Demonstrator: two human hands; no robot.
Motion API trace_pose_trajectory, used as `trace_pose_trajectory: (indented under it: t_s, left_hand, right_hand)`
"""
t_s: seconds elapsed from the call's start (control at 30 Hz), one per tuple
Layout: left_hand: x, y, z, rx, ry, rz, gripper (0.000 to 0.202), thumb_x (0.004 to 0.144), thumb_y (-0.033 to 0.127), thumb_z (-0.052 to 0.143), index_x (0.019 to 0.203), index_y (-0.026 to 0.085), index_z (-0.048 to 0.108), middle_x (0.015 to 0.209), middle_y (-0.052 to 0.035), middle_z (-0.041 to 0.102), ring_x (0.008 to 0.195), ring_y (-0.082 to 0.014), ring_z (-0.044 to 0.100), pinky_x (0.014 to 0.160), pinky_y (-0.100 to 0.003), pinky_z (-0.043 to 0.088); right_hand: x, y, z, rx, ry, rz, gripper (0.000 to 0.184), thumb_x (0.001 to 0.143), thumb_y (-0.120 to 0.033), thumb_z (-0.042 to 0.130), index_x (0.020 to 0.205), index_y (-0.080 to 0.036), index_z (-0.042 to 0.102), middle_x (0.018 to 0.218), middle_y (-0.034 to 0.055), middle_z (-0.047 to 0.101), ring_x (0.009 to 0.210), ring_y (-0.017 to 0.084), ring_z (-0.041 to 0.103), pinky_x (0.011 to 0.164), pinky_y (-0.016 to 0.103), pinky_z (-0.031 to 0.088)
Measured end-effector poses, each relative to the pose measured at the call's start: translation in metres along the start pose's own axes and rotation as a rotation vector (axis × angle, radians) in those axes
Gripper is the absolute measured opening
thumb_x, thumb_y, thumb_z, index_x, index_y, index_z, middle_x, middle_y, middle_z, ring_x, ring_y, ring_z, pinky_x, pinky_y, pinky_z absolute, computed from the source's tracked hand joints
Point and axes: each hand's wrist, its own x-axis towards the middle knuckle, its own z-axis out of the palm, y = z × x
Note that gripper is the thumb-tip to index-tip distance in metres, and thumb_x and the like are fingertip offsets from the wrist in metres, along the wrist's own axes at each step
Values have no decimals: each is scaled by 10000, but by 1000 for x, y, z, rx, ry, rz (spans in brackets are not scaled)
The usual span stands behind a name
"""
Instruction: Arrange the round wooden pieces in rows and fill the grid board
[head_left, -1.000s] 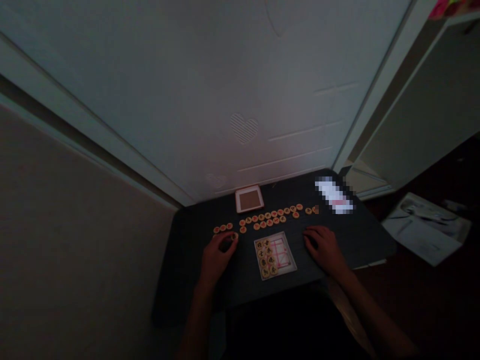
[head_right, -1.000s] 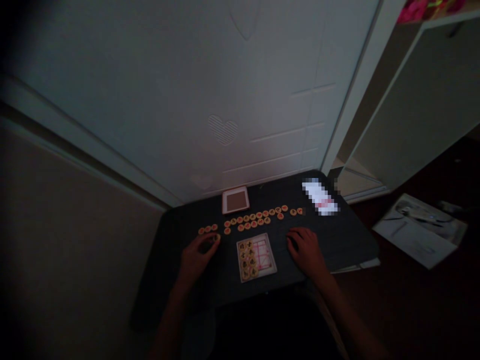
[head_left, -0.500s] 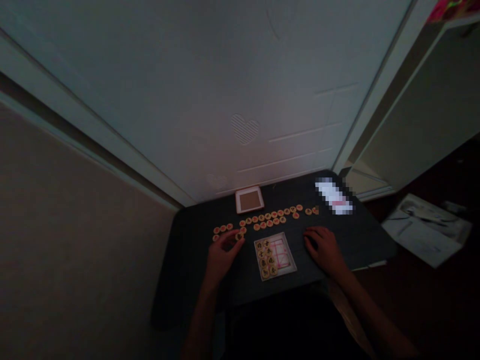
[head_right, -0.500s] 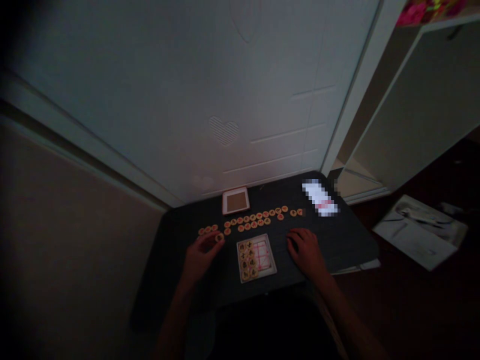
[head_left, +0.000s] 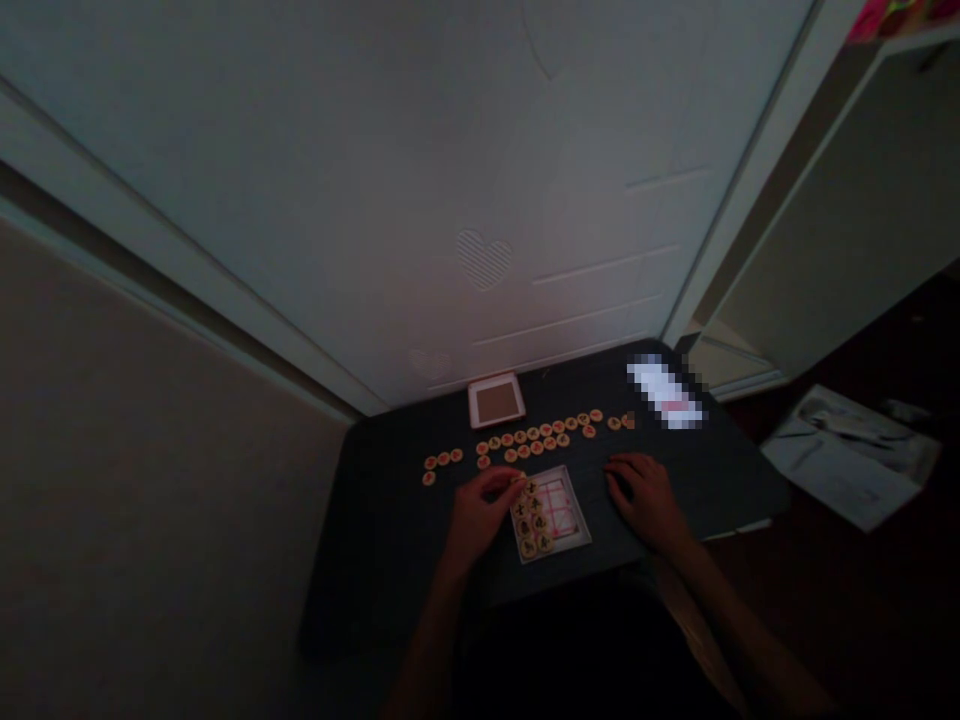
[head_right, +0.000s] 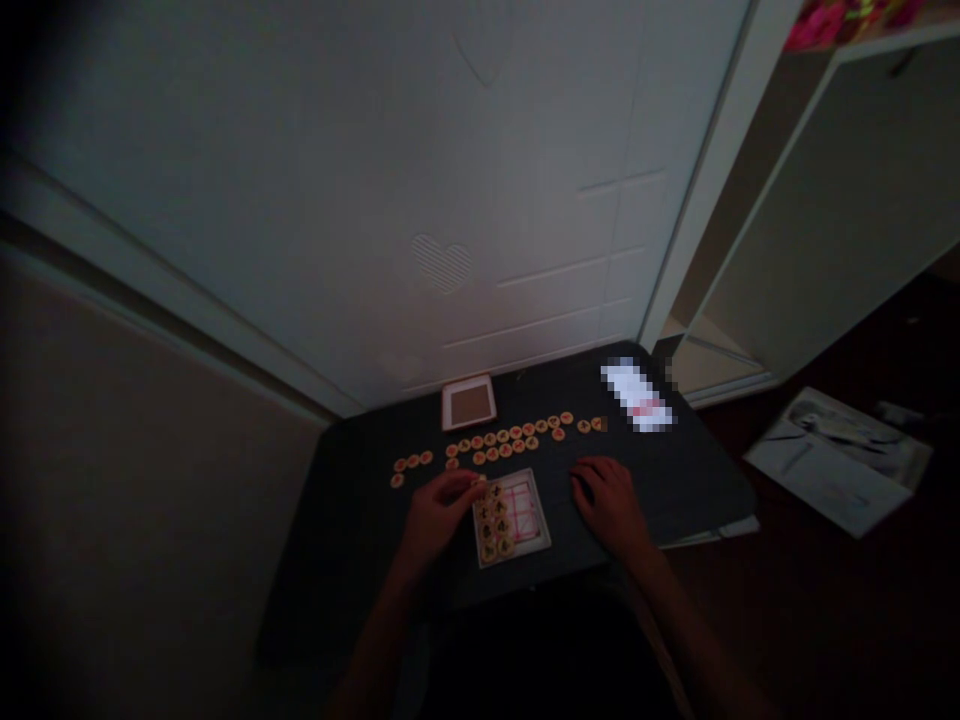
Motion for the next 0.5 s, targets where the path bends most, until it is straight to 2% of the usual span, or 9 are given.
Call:
trace_pose_trajectory:
  t_s: [0.2,0.4,0.5]
  left_hand:
    - [-4,7,11,155,-93,67,168,880,386,666,967,266,746,916,0,778,797,-190,724,762,-342,597]
    - [-4,8,20,218,-167,106,176,906,325,627,1040,252,716,962,-17,761,848,-180,710,797,-317,575]
    - [-4,9,23,302,-203,122,186,916,342,625,1060,252,703,955,-14,729,853,-166,685,812,-294,552]
  right_hand:
    - [0,-3,-2,1,2,10,208,949,-276,556,1109,-258,688,1152,93,689,1080,286,616,929,460,462]
    - [1,-3,-2,-5,10,-2,203,948,-277,562,1097,-246,696,1144,96,691,1076,279,616,932,448,459]
    - [1,-1,0,-6,5,-7,204,951,-282,561,1099,-239,695,1146,98,689,1081,277,611,940,447,453]
